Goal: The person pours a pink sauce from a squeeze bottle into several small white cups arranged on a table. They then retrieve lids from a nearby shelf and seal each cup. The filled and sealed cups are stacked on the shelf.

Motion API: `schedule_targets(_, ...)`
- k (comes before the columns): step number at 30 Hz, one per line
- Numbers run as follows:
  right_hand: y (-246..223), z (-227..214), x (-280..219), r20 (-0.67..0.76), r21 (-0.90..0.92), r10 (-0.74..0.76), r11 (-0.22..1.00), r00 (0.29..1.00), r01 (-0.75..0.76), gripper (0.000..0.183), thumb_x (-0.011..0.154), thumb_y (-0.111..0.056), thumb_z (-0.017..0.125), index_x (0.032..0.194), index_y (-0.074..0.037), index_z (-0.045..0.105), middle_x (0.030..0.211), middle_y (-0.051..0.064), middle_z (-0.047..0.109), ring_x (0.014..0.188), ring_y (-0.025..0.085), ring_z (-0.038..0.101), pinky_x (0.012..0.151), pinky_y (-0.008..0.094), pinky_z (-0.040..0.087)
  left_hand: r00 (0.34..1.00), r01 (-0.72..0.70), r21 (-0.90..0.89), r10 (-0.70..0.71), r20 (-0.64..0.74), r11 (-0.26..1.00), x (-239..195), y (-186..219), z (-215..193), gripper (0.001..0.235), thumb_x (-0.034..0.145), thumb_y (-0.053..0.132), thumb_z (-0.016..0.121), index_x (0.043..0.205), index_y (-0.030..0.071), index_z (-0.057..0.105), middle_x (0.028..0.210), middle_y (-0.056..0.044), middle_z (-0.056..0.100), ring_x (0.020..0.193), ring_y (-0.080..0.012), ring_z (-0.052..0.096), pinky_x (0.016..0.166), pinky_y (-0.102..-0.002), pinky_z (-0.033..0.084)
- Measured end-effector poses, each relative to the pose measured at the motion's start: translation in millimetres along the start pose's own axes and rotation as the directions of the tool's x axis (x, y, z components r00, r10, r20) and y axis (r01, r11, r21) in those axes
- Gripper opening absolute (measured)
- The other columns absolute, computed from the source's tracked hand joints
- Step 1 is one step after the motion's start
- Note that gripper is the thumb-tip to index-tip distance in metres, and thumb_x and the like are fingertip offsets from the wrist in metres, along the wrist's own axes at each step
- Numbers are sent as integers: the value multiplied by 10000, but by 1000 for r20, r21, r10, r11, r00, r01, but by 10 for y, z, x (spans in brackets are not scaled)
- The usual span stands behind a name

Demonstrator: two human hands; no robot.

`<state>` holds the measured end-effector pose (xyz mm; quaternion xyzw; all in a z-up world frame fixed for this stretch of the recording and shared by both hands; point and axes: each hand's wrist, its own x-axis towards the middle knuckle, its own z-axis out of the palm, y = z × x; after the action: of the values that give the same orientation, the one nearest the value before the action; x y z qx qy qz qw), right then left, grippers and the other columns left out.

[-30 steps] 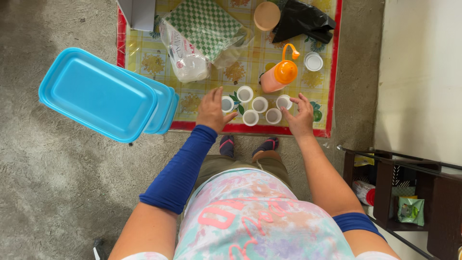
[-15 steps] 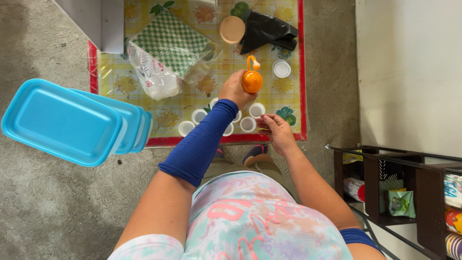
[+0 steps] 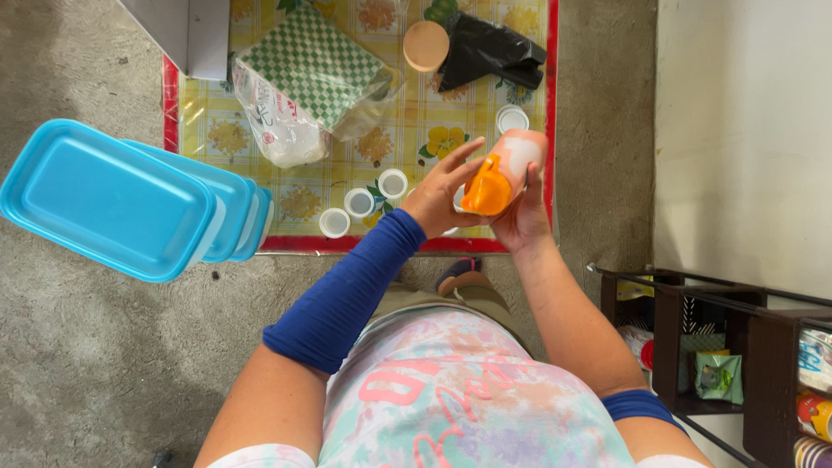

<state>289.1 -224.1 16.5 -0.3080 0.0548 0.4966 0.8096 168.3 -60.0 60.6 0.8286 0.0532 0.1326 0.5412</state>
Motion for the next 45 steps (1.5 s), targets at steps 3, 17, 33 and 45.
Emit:
schedule_targets(3,-118,-84,56,-121,53,30,998,992,-23,820,820,-468,838,1427,-84,443,1365,102,622,1263,278,652,1069,441,579,974,216,-140,-205,93,966,-208,-128,-49,1139,588,97,960,1541,16,341,1467,-193,483,1348,-328,493,1111,-427,425)
schedule_targets(17,-244,-248,-70,14,-412,-302,867,953,280,562,873,-37,869,1324,-81,537,1232,49,629,1179,196,659,1056,428,594,843,532,-294,-530,93,794,-558,-1213,292,396,918,77,730,1285,-49,650,1018,-59,752,887,-102,707,812,-263,583)
schedule_targets(33,-86,-237,-147,47,-886,-335,421,941,194,382,903,-180,855,1197,-45,652,1143,43,724,1098,145,706,996,311,601,752,655,-180,-656,64,734,-685,-1309,224,344,947,60,605,1277,13,691,886,-106,775,744,-124,713,715,-284,578)
schedule_targets(45,-57,-194,-162,57,-908,-371,367,927,203,370,904,-191,871,1174,-31,674,1136,39,732,1064,130,695,947,299,589,762,646,-134,-645,58,752,-658,-1177,156,350,947,77,619,1286,14,678,860,-108,762,731,-150,701,713,-298,565)
